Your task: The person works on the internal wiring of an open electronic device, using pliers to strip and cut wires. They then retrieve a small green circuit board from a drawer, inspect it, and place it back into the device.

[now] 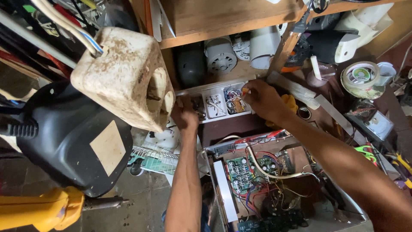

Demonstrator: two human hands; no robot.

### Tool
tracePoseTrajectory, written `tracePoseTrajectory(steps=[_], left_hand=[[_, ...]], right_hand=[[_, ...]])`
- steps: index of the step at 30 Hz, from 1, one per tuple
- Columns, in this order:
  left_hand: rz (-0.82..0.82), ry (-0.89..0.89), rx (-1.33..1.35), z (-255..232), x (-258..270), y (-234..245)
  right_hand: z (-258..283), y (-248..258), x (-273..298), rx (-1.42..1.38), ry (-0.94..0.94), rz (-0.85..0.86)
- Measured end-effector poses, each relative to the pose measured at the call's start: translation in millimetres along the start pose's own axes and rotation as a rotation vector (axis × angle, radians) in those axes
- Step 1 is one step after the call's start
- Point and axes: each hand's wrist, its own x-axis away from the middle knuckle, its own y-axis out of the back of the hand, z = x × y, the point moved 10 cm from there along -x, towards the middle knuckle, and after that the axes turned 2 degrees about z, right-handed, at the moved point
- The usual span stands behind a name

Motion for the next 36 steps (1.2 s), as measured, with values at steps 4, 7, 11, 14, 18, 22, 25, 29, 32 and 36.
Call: tracePoseTrajectory(steps=[4,7,11,14,18,22,25,29,32,36], left_hand=[[0.011,0.032,-0.075,150.3,-39.4,0.3],[0.095,0.000,-0.113,231.3,-71.8,-16.9],[0.045,0.026,-0.005,-8.7,5.3,1.7],[0.043,0.047,0.039,-4.7,2.1,-1.4],[0.034,0.066,0.139,-43.7,5.9,-3.9],[0.011,0.076,0.066,-62.4,11.2,-2.1],[0.019,0.128,-0.071,-38.9,13.8,-3.5],[0.054,-0.469,-0.698,-49.9,11.5,-30.7],[0.053,-0.420,-0.480,-66.8,15.4,-29.7],[0.044,-0.327,-0.100,-94.0,26.3,-21.3]], right_hand=[[-5.5,-4.8,-1.8,-0.029,-0.019,0.043],[1.9,-4.0,-1.0,-0.069,-0.022,0.038],[4.0,-5.6,-0.2,-0.202,-0.035,0.077],[1.6,-8.3,-4.2,-0.233,-0.002,0.118],[-6.7,-10.3,-11.6,-0.331,0.016,0.153],[12.0,-6.9,-7.8,-0.377,0.009,0.189],[13.7,-3.5,-8.1,-0.494,-0.033,0.167],[8.8,-5.7,-7.6,-0.637,-0.173,0.183],[12.4,-2.6,-7.2,-0.701,-0.193,0.178],[25.3,6.6,-6.9,-0.784,-0.168,0.154]])
